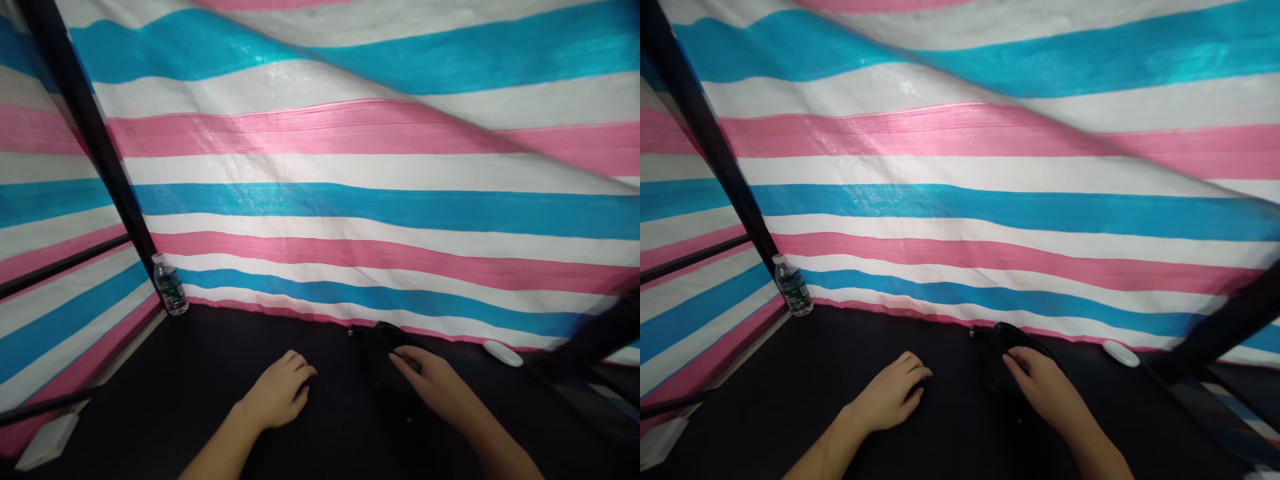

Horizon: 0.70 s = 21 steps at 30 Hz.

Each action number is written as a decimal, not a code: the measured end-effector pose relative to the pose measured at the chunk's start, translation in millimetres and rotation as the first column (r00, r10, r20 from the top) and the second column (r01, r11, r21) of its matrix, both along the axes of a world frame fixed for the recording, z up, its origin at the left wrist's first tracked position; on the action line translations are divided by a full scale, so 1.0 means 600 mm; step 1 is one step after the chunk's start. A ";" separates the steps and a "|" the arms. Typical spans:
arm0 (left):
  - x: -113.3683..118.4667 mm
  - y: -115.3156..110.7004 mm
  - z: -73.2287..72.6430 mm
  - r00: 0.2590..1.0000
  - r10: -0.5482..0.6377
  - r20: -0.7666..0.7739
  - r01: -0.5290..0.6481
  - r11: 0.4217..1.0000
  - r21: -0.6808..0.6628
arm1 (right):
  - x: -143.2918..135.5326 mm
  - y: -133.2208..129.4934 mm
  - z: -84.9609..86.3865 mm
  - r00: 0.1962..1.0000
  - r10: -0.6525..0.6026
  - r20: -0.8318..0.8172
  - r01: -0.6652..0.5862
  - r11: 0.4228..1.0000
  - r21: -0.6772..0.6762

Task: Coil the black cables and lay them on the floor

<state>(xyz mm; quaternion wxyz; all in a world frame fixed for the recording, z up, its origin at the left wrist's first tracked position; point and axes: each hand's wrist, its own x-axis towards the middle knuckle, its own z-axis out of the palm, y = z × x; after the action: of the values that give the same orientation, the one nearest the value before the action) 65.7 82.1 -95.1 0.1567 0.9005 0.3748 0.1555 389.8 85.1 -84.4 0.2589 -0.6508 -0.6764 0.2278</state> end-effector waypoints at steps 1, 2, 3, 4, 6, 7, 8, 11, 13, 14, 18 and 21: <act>0.000 0.000 -0.001 1.000 -0.001 0.002 0.001 1.000 0.000 | 0.002 0.001 -0.002 0.999 -0.041 -0.008 0.041 0.998 0.039; 0.000 0.000 -0.001 1.000 -0.002 0.004 0.002 1.000 0.001 | 0.005 0.002 -0.002 0.996 -0.091 -0.008 0.091 0.993 0.070; 0.000 0.001 -0.002 1.000 -0.002 0.006 0.002 1.000 -0.001 | 0.007 0.002 0.000 0.988 -0.153 0.000 0.152 0.984 0.090; 0.000 0.001 -0.003 1.000 -0.002 0.009 0.002 1.000 -0.002 | 0.009 0.001 0.005 0.973 -0.231 0.016 0.228 0.968 0.102; -0.001 0.002 -0.004 1.000 0.002 0.013 -0.002 1.000 -0.006 | 0.015 -0.002 0.022 0.904 -0.424 0.054 0.417 0.902 0.114; -0.001 0.002 -0.004 1.000 0.004 0.016 -0.004 1.000 -0.006 | 0.018 -0.006 0.034 0.859 -0.508 0.062 0.498 0.858 0.129; -0.001 0.003 -0.004 1.000 0.005 0.018 -0.005 1.000 -0.007 | 0.021 -0.010 0.046 0.821 -0.569 0.047 0.557 0.816 0.156; 0.000 0.004 -0.005 1.000 0.002 0.021 -0.002 1.000 -0.006 | 0.028 -0.024 0.082 0.740 -0.655 -0.154 0.671 0.705 0.228; 0.000 0.004 -0.005 1.000 -0.002 0.021 0.003 1.000 -0.008 | 0.029 -0.034 0.098 0.652 -0.650 -0.391 0.754 0.613 0.236; 0.000 0.004 -0.005 1.000 -0.004 0.021 0.004 1.000 -0.009 | 0.027 -0.039 0.103 0.592 -0.639 -0.491 0.796 0.560 0.231; 0.000 0.004 -0.007 1.000 -0.001 0.025 0.001 1.000 -0.010 | 0.015 -0.057 0.127 0.483 -0.588 -0.649 0.871 0.400 0.286; 0.000 0.004 -0.008 1.000 0.000 0.029 0.000 1.000 -0.012 | 0.008 -0.067 0.154 0.474 -0.522 -0.709 0.875 0.369 0.313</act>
<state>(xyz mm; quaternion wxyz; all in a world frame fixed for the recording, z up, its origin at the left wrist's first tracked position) 65.7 84.7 -99.9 0.1673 0.8972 0.3733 0.1664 394.7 44.9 8.1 0.7023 -0.6646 -0.2550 -0.0015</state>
